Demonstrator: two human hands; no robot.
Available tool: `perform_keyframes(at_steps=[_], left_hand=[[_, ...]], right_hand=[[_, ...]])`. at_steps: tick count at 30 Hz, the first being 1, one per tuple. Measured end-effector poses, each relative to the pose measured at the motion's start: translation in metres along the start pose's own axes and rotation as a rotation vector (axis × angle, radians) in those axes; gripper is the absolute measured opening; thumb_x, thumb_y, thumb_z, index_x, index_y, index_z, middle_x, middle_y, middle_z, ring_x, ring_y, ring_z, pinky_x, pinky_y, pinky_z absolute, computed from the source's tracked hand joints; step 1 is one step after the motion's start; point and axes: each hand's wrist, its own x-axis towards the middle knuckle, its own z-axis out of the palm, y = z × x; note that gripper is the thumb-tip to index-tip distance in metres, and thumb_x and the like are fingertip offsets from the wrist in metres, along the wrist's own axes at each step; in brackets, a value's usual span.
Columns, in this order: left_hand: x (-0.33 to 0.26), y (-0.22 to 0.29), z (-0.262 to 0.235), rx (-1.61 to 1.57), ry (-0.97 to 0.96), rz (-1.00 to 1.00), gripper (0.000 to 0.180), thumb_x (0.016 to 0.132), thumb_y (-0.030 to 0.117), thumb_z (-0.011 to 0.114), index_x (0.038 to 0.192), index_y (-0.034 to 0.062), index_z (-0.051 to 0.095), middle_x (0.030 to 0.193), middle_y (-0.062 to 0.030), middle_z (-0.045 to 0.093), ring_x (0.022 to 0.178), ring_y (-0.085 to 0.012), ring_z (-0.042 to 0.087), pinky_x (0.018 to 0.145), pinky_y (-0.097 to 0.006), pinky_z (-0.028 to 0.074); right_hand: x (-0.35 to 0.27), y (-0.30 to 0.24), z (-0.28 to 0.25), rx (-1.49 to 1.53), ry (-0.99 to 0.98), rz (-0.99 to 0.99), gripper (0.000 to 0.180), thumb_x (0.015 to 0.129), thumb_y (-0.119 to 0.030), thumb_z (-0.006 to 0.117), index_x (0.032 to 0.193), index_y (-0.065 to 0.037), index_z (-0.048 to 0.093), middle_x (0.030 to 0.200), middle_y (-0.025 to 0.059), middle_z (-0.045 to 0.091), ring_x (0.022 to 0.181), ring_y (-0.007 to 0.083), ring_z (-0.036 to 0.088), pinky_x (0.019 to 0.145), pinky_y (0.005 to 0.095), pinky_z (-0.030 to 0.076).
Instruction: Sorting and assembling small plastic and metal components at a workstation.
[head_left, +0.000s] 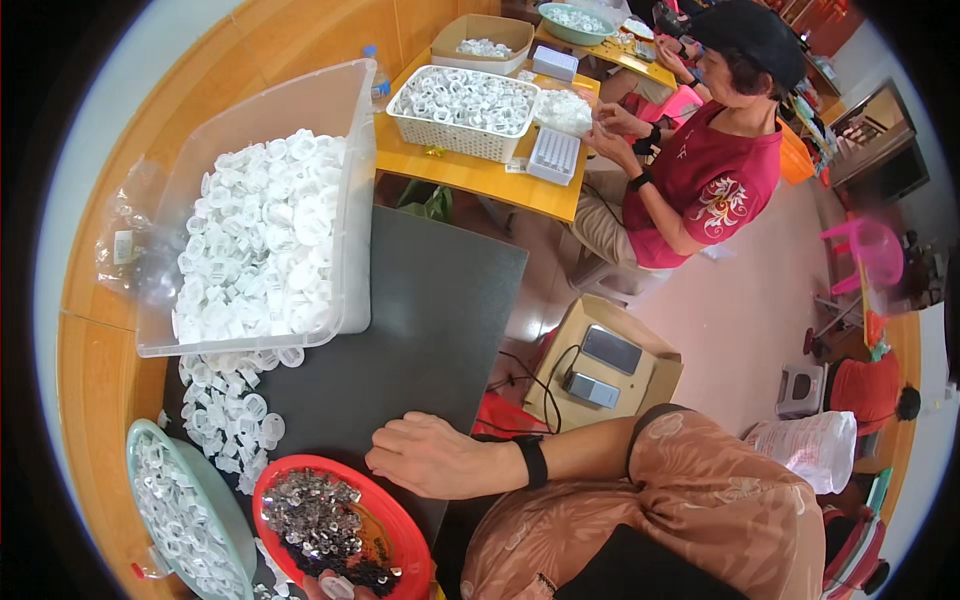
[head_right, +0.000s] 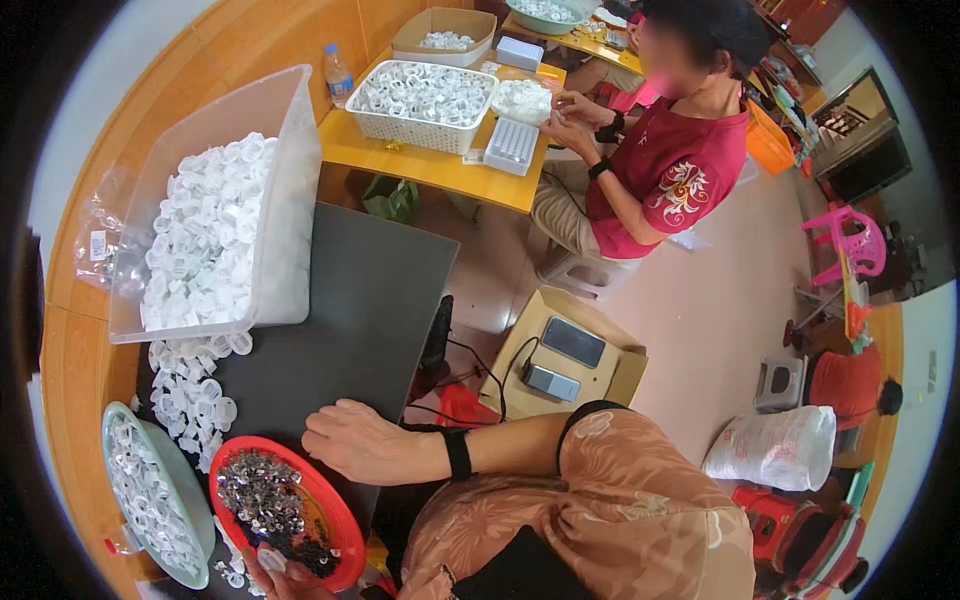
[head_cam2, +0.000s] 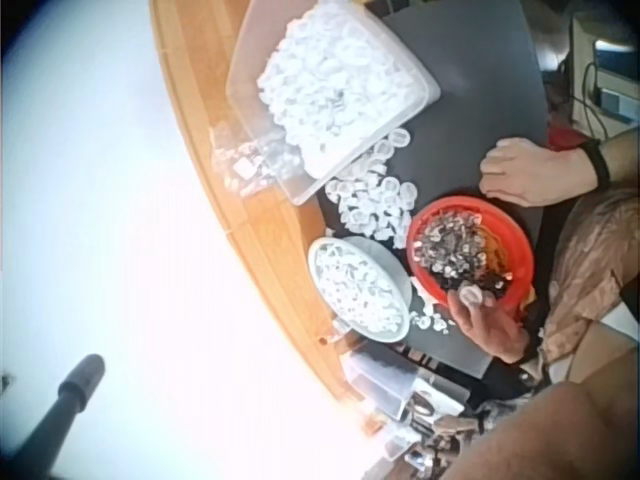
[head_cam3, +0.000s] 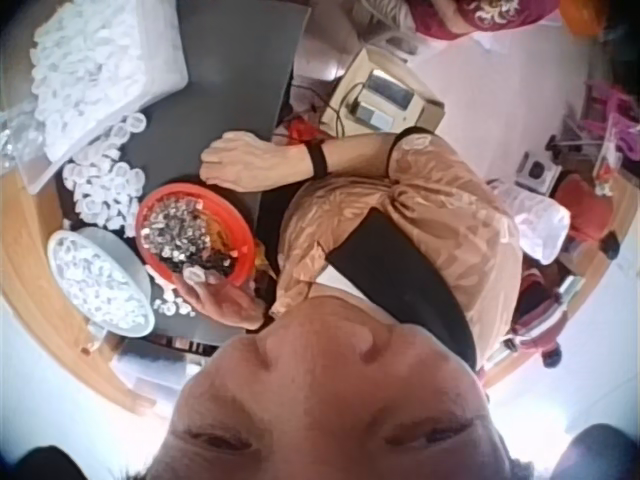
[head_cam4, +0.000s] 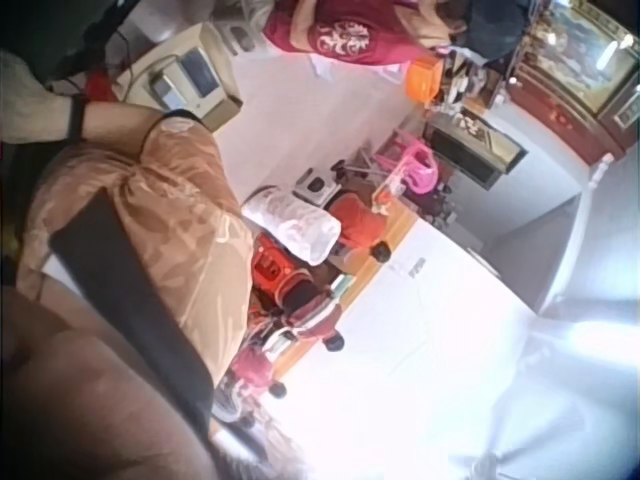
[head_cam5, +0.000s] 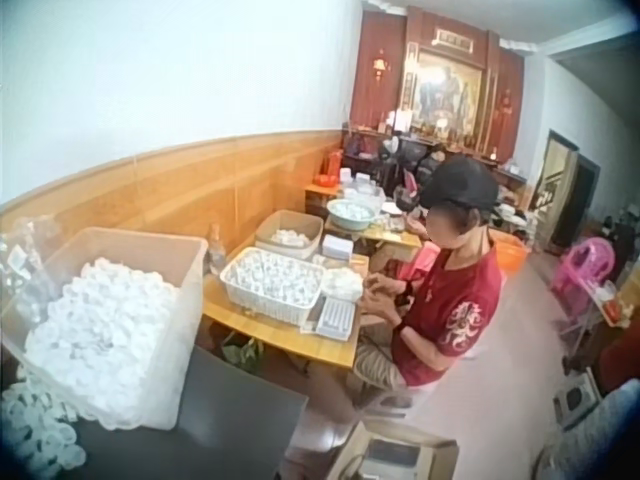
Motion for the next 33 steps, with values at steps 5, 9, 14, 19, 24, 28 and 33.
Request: perform_keyframes(at_steps=[5,9,14,19,24,28,33], left_hand=[[-0.002,-0.005,-0.002,0.065,-0.115,0.028,0.062,0.089,0.026,0.063,0.141,0.0029,0.040,0.146,-0.0278,0.027,0.124,-0.0414,0.044,0.099,-0.047,0.042],[-0.002,-0.014,0.004,-0.007,-0.107,0.012,0.062,0.091,0.030,0.060,0.143,0.0057,0.037,0.146,-0.0279,0.028,0.123,-0.0398,0.046,0.097,-0.044,0.044],[0.007,0.002,0.018,-0.262,0.022,-0.312,0.053,0.095,0.027,0.056,0.141,0.0058,0.040,0.145,-0.0222,0.033,0.120,-0.0335,0.049,0.094,-0.039,0.047],[0.014,0.016,0.031,-0.373,0.060,-0.317,0.051,0.093,0.026,0.059,0.134,0.0014,0.044,0.135,-0.0153,0.046,0.110,-0.0240,0.055,0.088,-0.032,0.049],[0.021,0.030,0.040,-0.526,0.075,-0.405,0.048,0.093,0.024,0.058,0.133,0.0020,0.045,0.119,-0.0138,0.058,0.102,-0.0225,0.059,0.084,-0.031,0.049],[0.019,0.025,0.035,-0.546,0.049,-0.410,0.048,0.094,0.024,0.058,0.134,0.0022,0.044,0.118,-0.0138,0.059,0.102,-0.0222,0.059,0.086,-0.031,0.049],[0.016,0.025,0.035,-0.482,0.064,-0.376,0.050,0.096,0.028,0.054,0.135,-0.0009,0.041,0.123,-0.0144,0.056,0.105,-0.0225,0.057,0.091,-0.032,0.047]], right_hand=[[0.001,-0.002,0.001,0.027,-0.025,0.008,0.008,0.078,-0.012,0.059,0.080,-0.007,0.054,0.081,0.0066,0.048,0.078,0.0219,0.051,0.069,0.0343,0.039],[0.002,0.004,0.001,0.029,-0.017,-0.001,0.008,0.078,-0.013,0.057,0.079,-0.006,0.053,0.081,0.0068,0.048,0.079,0.0221,0.051,0.070,0.0344,0.039],[0.002,0.005,0.001,0.039,-0.009,-0.004,0.009,0.078,-0.014,0.056,0.078,-0.006,0.053,0.081,0.0072,0.048,0.078,0.0225,0.051,0.070,0.0344,0.039],[0.002,0.005,-0.001,0.032,-0.017,-0.003,0.009,0.078,-0.014,0.055,0.078,-0.006,0.052,0.080,0.0074,0.048,0.077,0.0227,0.051,0.070,0.0346,0.039],[0.003,0.005,-0.004,0.033,0.002,-0.011,0.009,0.078,-0.014,0.055,0.077,-0.005,0.052,0.079,0.0077,0.048,0.076,0.0225,0.051,0.069,0.0338,0.039],[0.003,0.005,-0.001,0.024,0.008,-0.012,0.009,0.078,-0.014,0.055,0.077,-0.005,0.052,0.079,0.0076,0.048,0.076,0.0222,0.051,0.070,0.0336,0.039],[0.002,0.004,0.001,0.006,-0.024,-0.006,0.008,0.077,-0.014,0.056,0.078,-0.006,0.053,0.080,0.0072,0.048,0.078,0.0218,0.052,0.071,0.0339,0.040]])
